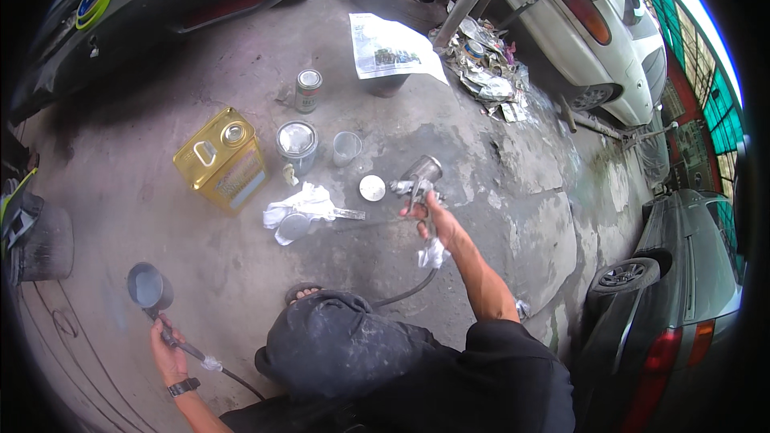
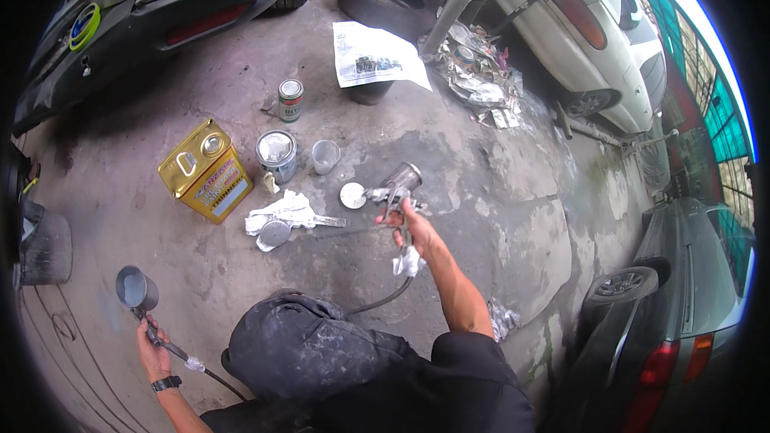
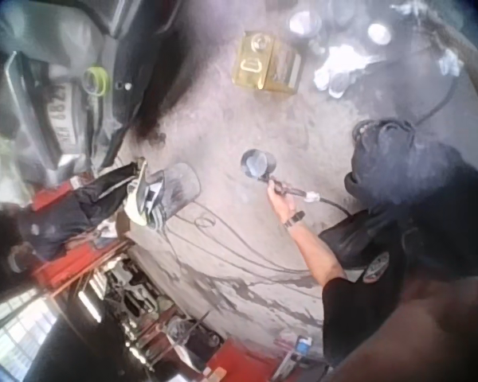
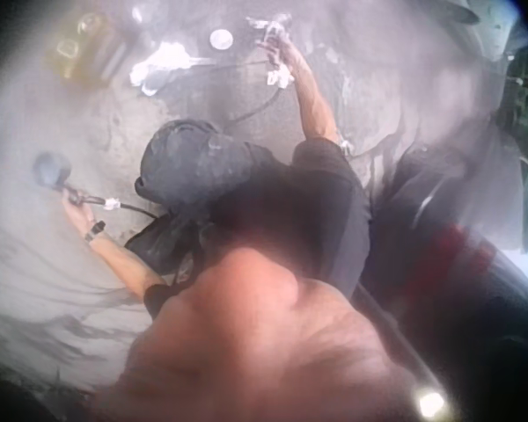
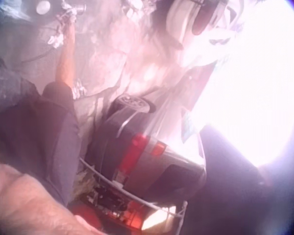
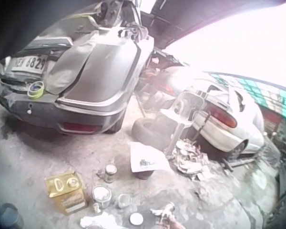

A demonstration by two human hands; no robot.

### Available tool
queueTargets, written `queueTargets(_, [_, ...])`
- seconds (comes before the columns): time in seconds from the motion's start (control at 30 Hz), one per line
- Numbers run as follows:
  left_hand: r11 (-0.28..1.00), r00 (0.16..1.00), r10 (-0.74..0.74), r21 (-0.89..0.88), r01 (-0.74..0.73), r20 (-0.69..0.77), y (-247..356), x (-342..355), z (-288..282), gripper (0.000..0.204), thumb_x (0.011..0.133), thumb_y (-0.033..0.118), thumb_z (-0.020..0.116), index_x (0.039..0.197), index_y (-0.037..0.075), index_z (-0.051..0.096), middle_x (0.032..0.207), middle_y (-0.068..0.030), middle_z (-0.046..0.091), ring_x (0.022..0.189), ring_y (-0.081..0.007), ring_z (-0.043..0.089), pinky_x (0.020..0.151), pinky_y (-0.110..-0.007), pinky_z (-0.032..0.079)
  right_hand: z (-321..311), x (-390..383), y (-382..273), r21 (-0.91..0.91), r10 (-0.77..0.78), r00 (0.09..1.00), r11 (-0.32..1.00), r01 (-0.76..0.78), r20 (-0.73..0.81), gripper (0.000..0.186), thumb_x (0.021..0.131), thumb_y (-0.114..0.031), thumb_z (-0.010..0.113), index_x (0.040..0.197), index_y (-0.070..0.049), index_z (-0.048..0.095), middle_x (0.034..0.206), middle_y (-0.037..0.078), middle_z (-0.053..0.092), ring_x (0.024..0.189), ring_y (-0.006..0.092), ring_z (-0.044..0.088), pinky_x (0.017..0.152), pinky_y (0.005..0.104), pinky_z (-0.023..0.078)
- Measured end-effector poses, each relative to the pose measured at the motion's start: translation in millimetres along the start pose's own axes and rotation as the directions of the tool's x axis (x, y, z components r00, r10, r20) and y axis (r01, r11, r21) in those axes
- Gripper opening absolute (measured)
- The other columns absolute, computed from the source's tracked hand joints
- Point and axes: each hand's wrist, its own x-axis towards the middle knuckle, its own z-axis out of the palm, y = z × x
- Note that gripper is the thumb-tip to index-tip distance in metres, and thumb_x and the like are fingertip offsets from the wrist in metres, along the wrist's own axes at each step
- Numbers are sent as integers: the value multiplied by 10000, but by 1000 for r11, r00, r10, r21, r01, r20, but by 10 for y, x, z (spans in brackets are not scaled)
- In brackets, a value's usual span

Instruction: The person sits on the floor and prepares a paint spray gun by attaching the cup, pouring paint thinner, and wiping the gun with a cloth. The person then stands and walks toward a car part covered with newspaper and tape, holding the spray gun.

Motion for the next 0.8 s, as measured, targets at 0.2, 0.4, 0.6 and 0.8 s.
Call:
queueTargets(0.2, [993, 999, 14, -119, -20, -52, 40, 50, 191, 300, 953, 315, 643, 1132, 82, 585, 913, -6, 553, 675, -97, 513, 586, -265, 399, -1277, 438, -492, 341, -95, 993, 933, 114, -73, 665, 980, -610, 493, 1348, -61, 560, 1217, 87, 680, 512, 85, 557, 432, 219, 493])
queueTargets(0.4, [995, 990, 57, -68, -67, -133, 74, 0, 227, 254, 955, 321, 650, 1074, 102, 604, 878, 23, 557, 657, -89, 510, 585, -266, 396, -210, -30, -640, -116, -146, 989, 983, 144, -5, 561, 1053, -486, 449, 1343, -20, 564, 1090, 136, 721, 481, 133, 528, 438, 252, 447])
queueTargets(0.6, [994, 985, 22, -105, -41, -171, 88, -87, 143, 208, 932, 262, 684, 999, 76, 617, 806, -13, 583, 654, -137, 571, 595, -319, 472, 1216, 106, -276, -340, 101, 862, 936, 87, 497, 572, 932, -342, 705, 1293, 68, 534, 1030, 201, 714, 620, 230, 688, 436, 282, 477])
queueTargets(0.8, [983, 987, 109, -136, -125, -118, 560, -481, 302, 266, 949, 293, 697, 952, 74, 547, 847, -11, 552, 650, -133, 558, 594, -300, 461, 2510, 513, 255, -806, 315, 757, 386, 448, 572, 231, 952, -324, 717, 984, -111, 797, 632, -76, 532, 519, 66, 370, 481, 277, 269])
